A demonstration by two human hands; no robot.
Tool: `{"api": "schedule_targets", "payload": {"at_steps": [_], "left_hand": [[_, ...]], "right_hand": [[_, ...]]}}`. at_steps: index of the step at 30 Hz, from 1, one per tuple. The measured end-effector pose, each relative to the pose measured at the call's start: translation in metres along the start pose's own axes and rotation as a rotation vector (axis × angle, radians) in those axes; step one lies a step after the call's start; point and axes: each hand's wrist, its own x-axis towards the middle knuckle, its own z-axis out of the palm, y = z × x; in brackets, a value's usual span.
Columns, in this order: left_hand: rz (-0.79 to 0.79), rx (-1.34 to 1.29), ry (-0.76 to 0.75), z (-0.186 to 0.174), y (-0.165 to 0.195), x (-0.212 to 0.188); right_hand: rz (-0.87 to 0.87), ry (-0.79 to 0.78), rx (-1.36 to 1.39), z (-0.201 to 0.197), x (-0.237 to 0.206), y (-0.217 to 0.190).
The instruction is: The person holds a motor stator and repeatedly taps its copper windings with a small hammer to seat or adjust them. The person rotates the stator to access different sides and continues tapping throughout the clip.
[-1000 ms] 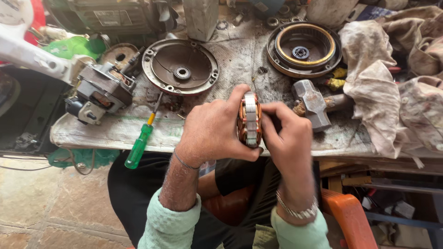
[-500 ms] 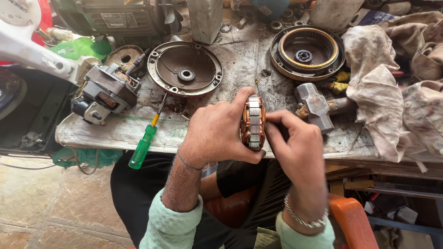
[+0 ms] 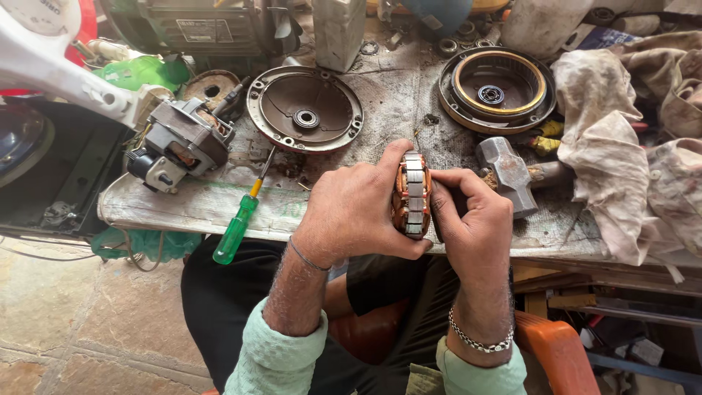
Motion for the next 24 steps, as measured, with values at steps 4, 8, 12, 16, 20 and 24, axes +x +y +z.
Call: {"api": "schedule_targets", "payload": {"at_steps": [4, 8, 12, 16, 20, 24], "left_hand": [[0.105, -0.014, 0.108, 0.003, 0.001, -0.005], [0.212, 0.038, 0.213, 0.006, 0.004, -0.012], [0.197, 0.104, 0.228, 0.010, 0.008, -0.013], [0.163, 0.082, 0.203, 0.012, 0.008, -0.010], [0.176, 0.078, 0.205, 0.012, 0.006, -0.008], [0.209, 0.050, 0.220, 0.010, 0.006, -0.008]], "right_hand": [[0.007, 0.017, 0.007, -0.002, 0.000, 0.003], [0.057, 0.034, 0.015, -0.003, 0.001, 0.004], [0.055, 0.027, 0.012, -0.003, 0.001, 0.005], [0.083, 0.038, 0.058, -0.002, 0.000, 0.005], [0.048, 0.048, 0.032, 0.000, 0.000, 0.006], [0.073, 0.040, 0.082, -0.001, 0.000, 0.001]]}}
